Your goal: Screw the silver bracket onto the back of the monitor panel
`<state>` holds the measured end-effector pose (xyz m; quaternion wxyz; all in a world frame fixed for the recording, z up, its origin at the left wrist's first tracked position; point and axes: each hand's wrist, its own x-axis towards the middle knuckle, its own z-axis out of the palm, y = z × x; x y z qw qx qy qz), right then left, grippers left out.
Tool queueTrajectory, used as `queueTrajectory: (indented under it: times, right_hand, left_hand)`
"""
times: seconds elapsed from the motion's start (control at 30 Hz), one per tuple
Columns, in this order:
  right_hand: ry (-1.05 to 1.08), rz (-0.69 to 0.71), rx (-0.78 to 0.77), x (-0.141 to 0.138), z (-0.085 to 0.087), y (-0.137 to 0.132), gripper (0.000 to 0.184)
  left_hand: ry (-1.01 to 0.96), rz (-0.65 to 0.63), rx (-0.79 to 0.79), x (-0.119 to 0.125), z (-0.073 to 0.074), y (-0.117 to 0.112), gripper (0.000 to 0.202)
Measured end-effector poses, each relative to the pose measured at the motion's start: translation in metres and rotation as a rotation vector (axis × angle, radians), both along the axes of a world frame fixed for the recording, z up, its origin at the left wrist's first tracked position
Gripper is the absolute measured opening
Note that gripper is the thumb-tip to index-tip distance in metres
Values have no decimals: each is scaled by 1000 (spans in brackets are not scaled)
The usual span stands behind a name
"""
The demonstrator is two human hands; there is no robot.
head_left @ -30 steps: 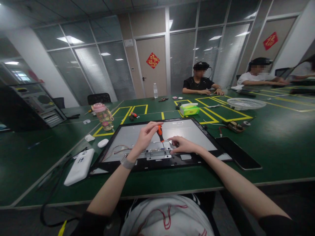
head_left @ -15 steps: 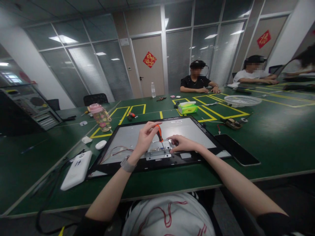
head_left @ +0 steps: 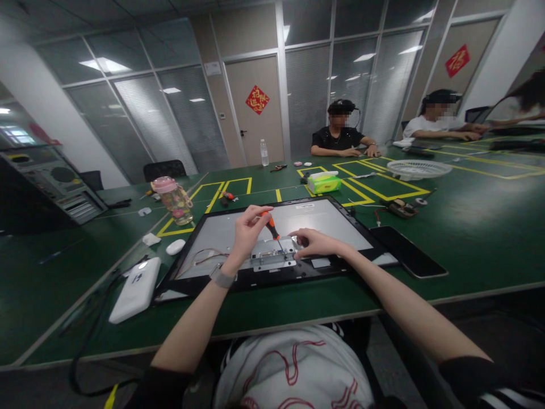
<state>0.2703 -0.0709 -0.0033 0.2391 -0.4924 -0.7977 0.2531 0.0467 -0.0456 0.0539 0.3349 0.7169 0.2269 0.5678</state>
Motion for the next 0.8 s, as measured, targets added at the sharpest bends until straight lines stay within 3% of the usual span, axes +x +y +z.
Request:
queueTrajectory:
  times: [0.2,0.47,0.7,0.8]
  right_hand:
    - [6,-10,7,0,-2,1,70]
    - [-7,-7,26,-1,-5,2,73]
    - [14,-10,10,-1,-4,1,71]
    - [22,-8,14,-1,-5,1,70]
  left_hand:
    - [-37,-128,-100,0,-3,1,33]
    - [21,19,52,2,-1,-2,20]
    - [19,36,85,2,0,-1,17]
    - [20,-26,50,2,-1,0,22]
